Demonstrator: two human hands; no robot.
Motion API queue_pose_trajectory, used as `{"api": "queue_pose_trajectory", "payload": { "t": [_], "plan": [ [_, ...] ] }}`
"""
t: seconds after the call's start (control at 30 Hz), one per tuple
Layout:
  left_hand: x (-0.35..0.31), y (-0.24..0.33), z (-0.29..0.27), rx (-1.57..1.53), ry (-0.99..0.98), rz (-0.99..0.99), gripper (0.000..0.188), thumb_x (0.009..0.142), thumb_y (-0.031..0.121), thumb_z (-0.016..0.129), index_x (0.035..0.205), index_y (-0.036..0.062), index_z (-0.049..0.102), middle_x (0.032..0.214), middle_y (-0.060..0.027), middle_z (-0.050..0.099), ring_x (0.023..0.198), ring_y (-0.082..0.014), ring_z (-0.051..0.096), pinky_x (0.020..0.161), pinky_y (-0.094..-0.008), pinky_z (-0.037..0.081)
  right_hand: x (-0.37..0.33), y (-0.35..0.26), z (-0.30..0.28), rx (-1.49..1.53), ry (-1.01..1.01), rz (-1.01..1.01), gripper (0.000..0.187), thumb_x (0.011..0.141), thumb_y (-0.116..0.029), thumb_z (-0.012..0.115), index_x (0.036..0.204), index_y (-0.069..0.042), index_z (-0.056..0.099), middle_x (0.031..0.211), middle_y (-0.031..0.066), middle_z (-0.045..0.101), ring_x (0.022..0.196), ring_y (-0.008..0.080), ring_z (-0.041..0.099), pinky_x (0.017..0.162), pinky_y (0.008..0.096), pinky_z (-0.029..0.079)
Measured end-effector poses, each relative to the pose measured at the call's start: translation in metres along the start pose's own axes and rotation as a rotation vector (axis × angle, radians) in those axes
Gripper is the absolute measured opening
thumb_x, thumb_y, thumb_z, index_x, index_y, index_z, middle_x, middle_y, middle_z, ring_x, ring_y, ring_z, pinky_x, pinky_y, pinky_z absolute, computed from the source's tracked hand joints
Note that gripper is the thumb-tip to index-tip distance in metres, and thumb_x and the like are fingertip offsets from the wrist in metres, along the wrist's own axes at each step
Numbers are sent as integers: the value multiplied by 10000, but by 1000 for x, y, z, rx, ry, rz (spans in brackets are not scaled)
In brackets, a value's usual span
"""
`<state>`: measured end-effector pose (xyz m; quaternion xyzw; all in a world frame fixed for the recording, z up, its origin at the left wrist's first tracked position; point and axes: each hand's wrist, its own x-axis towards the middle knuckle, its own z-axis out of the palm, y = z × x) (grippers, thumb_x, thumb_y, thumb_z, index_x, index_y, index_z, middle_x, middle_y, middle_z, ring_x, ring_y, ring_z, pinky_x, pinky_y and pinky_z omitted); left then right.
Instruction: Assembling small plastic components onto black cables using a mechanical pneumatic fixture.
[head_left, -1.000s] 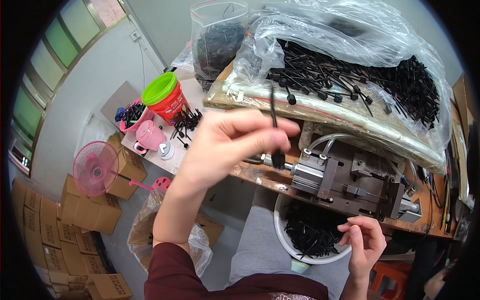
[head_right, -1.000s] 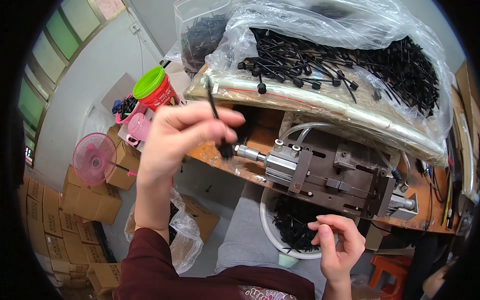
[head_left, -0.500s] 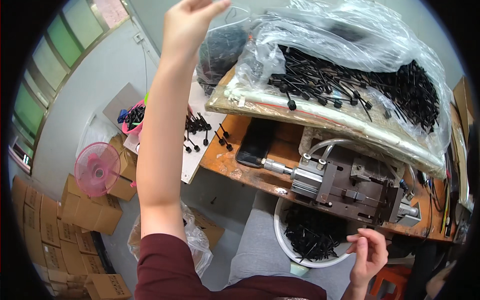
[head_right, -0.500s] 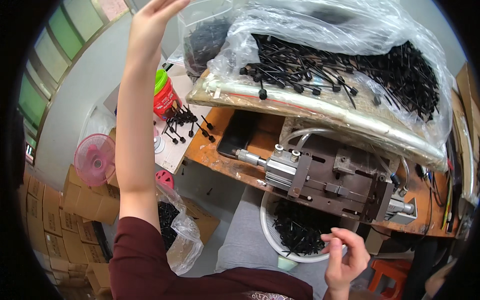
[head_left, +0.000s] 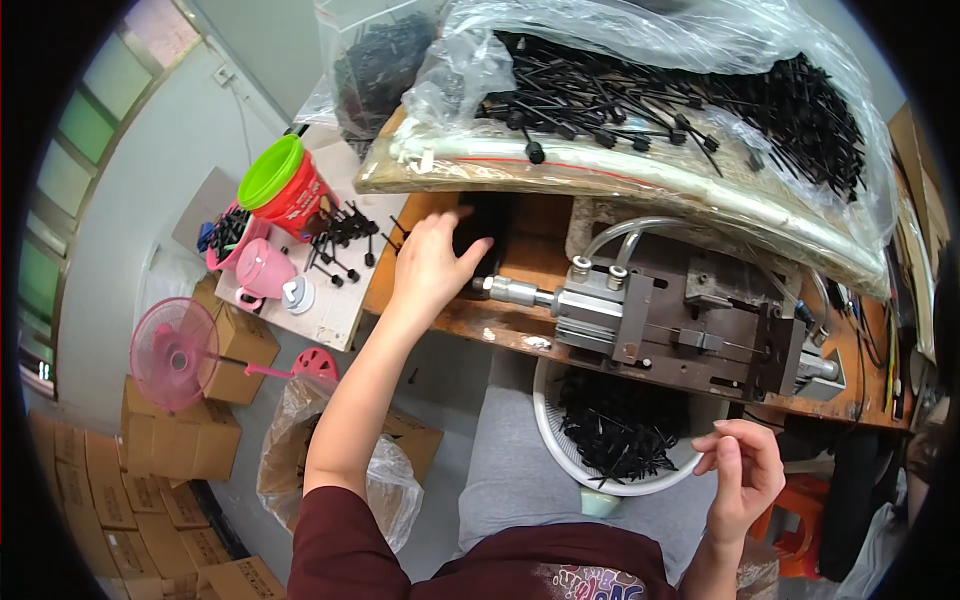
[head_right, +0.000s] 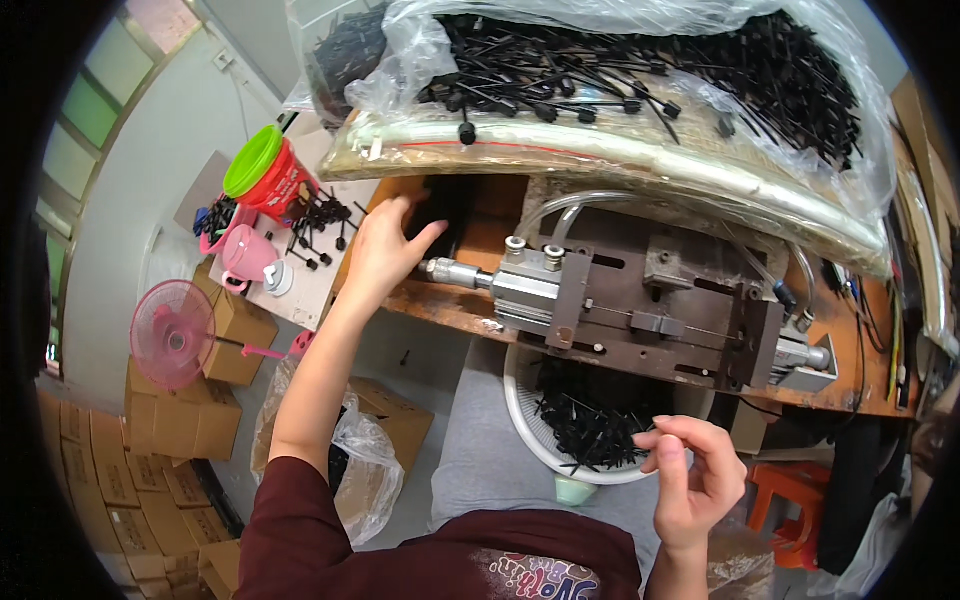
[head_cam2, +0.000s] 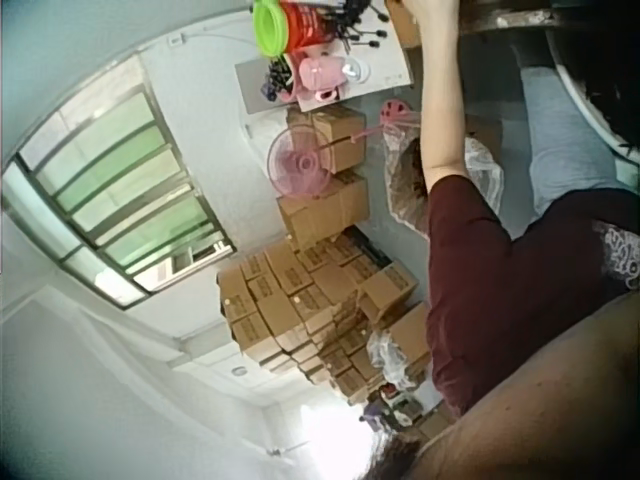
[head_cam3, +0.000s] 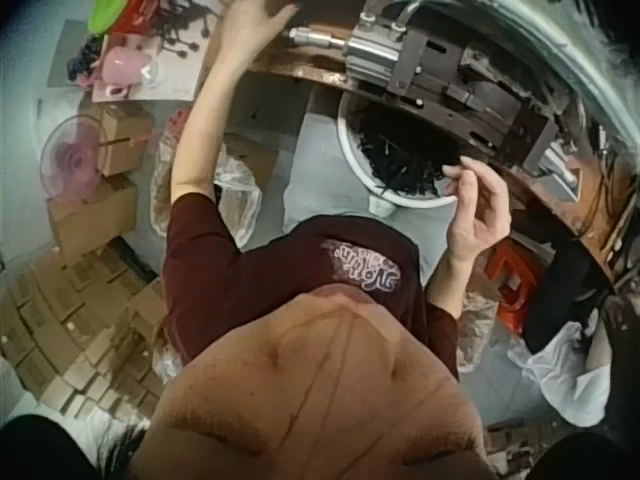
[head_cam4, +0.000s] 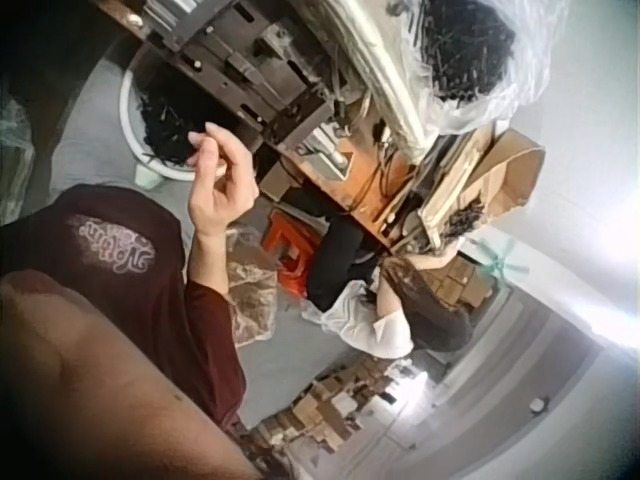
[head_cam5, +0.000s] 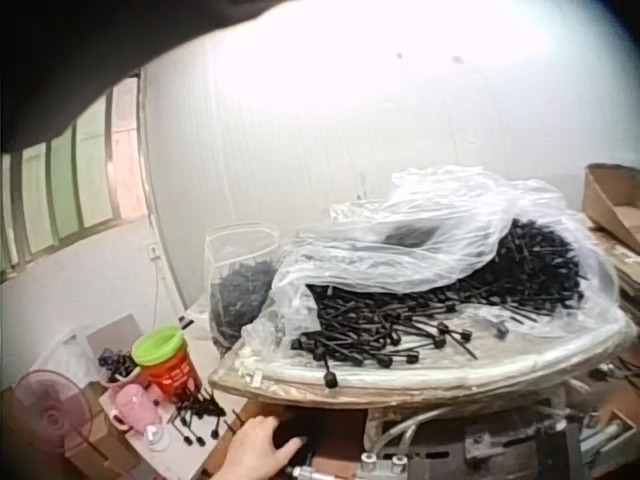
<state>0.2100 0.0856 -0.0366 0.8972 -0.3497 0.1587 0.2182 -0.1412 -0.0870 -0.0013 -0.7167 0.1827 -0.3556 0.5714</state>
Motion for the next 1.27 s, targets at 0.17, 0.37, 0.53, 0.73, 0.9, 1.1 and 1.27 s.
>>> {"api": "queue_pose_trajectory", "payload": {
  "t": [0.17, 0.37, 0.53, 0.73, 0.9, 1.1, 1.27],
  "plan": [
    [31, 8, 32, 74, -75, -90, 798, 723, 499, 756, 1296, 14, 486, 1060, -260, 654, 952, -405, 649, 827, -468, 531, 3, -3, -4, -65, 15, -82, 110, 871, 35, 601, 967, 51, 651, 807, 143, 701, 592, 131, 644, 525, 212, 490],
    [39, 16, 32, 88, -134, -214, 708, 665, 440, 798, 1168, -8, 581, 1058, -232, 667, 995, -395, 639, 847, -452, 520, 22, -17, -12, -193, -60, -166, 132, 822, 45, 632, 947, 32, 674, 745, 107, 713, 602, 126, 652, 552, 215, 485],
    [36, 24, 30, 96, -102, -244, 693, 685, 451, 789, 1144, -30, 593, 1059, -246, 669, 987, -400, 643, 845, -452, 519, 70, -34, -7, -339, -138, -339, 134, 808, 46, 659, 937, 22, 685, 770, 97, 701, 624, 145, 646, 568, 233, 492],
    [27, 10, 12, -12, -29, -264, 631, 763, 467, 753, 1114, -34, 602, 959, -238, 691, 899, -394, 671, 794, -454, 527, 180, -31, 19, -575, -24, -629, 103, 841, -101, 669, 915, -30, 656, 861, 71, 669, 784, 205, 612, 704, 318, 490],
    [5, 22, -20, -193, 62, -169, 443, 838, 267, 740, 1152, -18, 611, 1040, -224, 696, 1004, -334, 677, 851, -358, 520, 261, -8, 44, -1025, -20, -713, 316, 813, -244, 703, 1033, -33, 620, 1005, 99, 668, 1001, 285, 601, 884, 394, 476],
    [-40, 32, -38, -77, 121, 132, 365, 829, -49, 515, 1179, 42, 567, 1152, -72, 666, 1236, -245, 546, 1156, -509, 186, 276, -6, 47, -1222, -242, -363, 277, 788, -121, 650, 1044, -16, 665, 992, 187, 689, 976, 339, 653, 857, 404, 514],
    [-62, 24, -33, -21, 26, 171, 522, 722, -109, 438, 1219, 41, 488, 1251, -101, 617, 1345, -264, 438, 1183, -528, 84, 279, -22, 28, -1268, -294, -354, 235, 673, -70, 660, 892, -84, 743, 888, 145, 720, 898, 288, 697, 794, 383, 550]
  ]
}}
